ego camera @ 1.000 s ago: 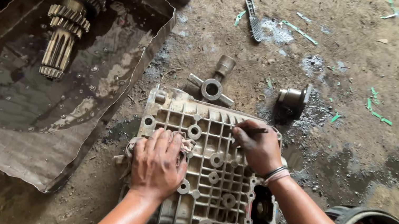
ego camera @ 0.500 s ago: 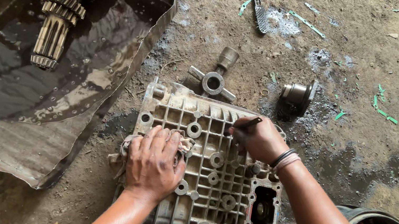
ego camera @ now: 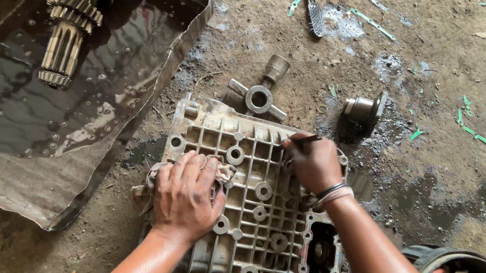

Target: The person scrubs the surface of a disassembled engine block using a brush and a cloth. Another person scrubs a gear shaft in a nearby tray of liquid. The camera wearer continues to scrub different areas of the engine block throughout the clip.

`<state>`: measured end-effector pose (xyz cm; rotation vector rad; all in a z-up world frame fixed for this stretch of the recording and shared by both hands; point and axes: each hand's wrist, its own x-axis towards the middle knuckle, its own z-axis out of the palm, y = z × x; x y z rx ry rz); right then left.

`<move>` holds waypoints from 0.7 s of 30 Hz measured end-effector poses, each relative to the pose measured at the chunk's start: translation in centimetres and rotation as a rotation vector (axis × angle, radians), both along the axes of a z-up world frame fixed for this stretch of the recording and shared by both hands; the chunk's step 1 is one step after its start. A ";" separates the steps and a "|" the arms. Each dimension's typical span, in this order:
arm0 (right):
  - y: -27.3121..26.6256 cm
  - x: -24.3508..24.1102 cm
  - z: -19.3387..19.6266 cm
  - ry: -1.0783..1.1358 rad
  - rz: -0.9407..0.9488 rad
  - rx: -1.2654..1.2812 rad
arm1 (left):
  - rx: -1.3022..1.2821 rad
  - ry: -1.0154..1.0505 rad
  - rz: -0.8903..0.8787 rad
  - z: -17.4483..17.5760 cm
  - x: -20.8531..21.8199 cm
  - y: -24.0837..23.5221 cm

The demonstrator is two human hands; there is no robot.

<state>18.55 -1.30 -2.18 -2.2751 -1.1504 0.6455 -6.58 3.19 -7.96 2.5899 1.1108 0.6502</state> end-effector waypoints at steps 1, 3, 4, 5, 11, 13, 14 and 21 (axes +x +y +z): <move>0.1 -0.1 -0.1 0.006 0.004 -0.022 | 0.003 0.003 0.004 0.0 0.0 0.0; 0.0 -0.2 -0.3 0.022 0.008 -0.072 | 0.002 0.010 0.009 0.1 0.0 -0.1; -0.2 0.0 -0.3 0.156 0.004 -0.100 | 0.003 0.012 0.008 0.1 0.0 -0.1; -0.4 0.2 -0.3 0.291 -0.001 -0.128 | 0.004 0.014 0.006 0.1 -0.1 -0.2; 0.0 -0.3 -0.5 0.184 -0.116 -0.023 | 0.008 0.013 0.008 0.1 0.1 0.0; -0.2 -0.5 -0.9 0.278 -0.084 -0.058 | 0.001 0.022 0.009 -0.1 0.0 -0.1; -0.4 -0.1 -0.9 0.352 -0.053 -0.100 | 0.001 0.021 0.006 -0.1 0.0 -0.1; -0.9 1.5 -0.6 0.192 0.080 -0.140 | 0.017 -0.003 0.000 0.4 0.0 -0.1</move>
